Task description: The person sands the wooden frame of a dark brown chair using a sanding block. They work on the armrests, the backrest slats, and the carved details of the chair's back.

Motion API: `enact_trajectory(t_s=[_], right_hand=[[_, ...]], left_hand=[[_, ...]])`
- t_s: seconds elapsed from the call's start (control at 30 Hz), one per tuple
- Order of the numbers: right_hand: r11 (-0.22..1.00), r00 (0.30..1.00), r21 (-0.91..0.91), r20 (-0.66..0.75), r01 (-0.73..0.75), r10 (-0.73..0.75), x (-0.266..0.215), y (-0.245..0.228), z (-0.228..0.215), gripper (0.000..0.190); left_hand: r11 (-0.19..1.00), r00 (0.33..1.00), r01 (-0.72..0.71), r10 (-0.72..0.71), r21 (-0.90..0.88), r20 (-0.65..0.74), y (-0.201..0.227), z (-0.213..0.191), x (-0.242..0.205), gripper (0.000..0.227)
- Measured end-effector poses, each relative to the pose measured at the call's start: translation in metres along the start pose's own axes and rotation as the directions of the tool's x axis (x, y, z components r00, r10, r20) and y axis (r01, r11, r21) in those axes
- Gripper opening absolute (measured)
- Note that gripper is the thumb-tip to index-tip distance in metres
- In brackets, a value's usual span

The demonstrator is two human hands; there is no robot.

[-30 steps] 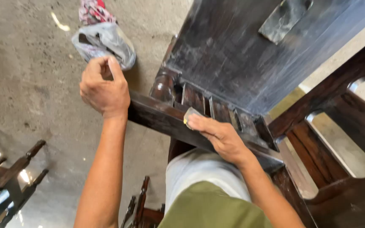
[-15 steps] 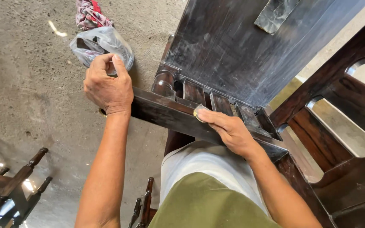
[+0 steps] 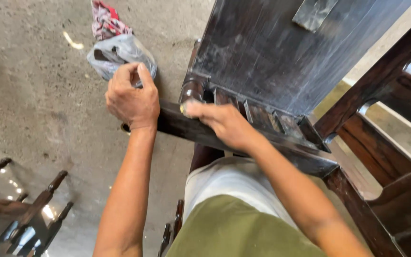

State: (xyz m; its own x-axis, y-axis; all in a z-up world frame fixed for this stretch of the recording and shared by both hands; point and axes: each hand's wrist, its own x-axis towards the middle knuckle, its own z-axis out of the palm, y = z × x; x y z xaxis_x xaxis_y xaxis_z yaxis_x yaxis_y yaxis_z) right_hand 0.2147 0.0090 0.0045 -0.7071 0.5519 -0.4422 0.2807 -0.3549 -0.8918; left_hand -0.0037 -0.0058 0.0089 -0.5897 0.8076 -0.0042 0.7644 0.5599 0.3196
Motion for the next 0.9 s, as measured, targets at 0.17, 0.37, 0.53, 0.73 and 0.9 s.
enact_trajectory(t_s=[0.17, 0.37, 0.53, 0.73, 0.9], right_hand=[[0.997, 0.990, -0.009, 0.122, -0.074, 0.075, 0.078, 0.092, -0.008, 0.032], [0.997, 0.999, 0.064, 0.026, -0.044, 0.042, 0.072, 0.124, 0.004, 0.033], [0.961, 0.960, -0.042, -0.058, -0.275, 0.272, 0.084, 0.088, 0.004, 0.030], [0.980, 0.983, 0.183, 0.176, -0.077, 0.045, 0.079, 0.100, -0.002, 0.032], [0.985, 0.913, -0.171, 0.407, 0.034, 0.039, 0.130, 0.113, -0.010, 0.031]], left_hand=[[1.000, 1.000, -0.016, 0.015, -0.008, -0.011, 0.004, -0.001, 0.005, 0.007], [1.000, 1.000, 0.006, -0.005, -0.022, 0.028, 0.005, -0.005, 0.005, 0.008], [0.999, 1.000, -0.019, 0.020, -0.026, 0.018, 0.002, -0.003, 0.004, 0.008], [0.999, 1.000, 0.011, -0.010, -0.040, 0.023, 0.001, -0.001, 0.005, 0.007], [1.000, 1.000, 0.020, -0.020, -0.006, 0.018, 0.004, -0.003, 0.005, 0.007]])
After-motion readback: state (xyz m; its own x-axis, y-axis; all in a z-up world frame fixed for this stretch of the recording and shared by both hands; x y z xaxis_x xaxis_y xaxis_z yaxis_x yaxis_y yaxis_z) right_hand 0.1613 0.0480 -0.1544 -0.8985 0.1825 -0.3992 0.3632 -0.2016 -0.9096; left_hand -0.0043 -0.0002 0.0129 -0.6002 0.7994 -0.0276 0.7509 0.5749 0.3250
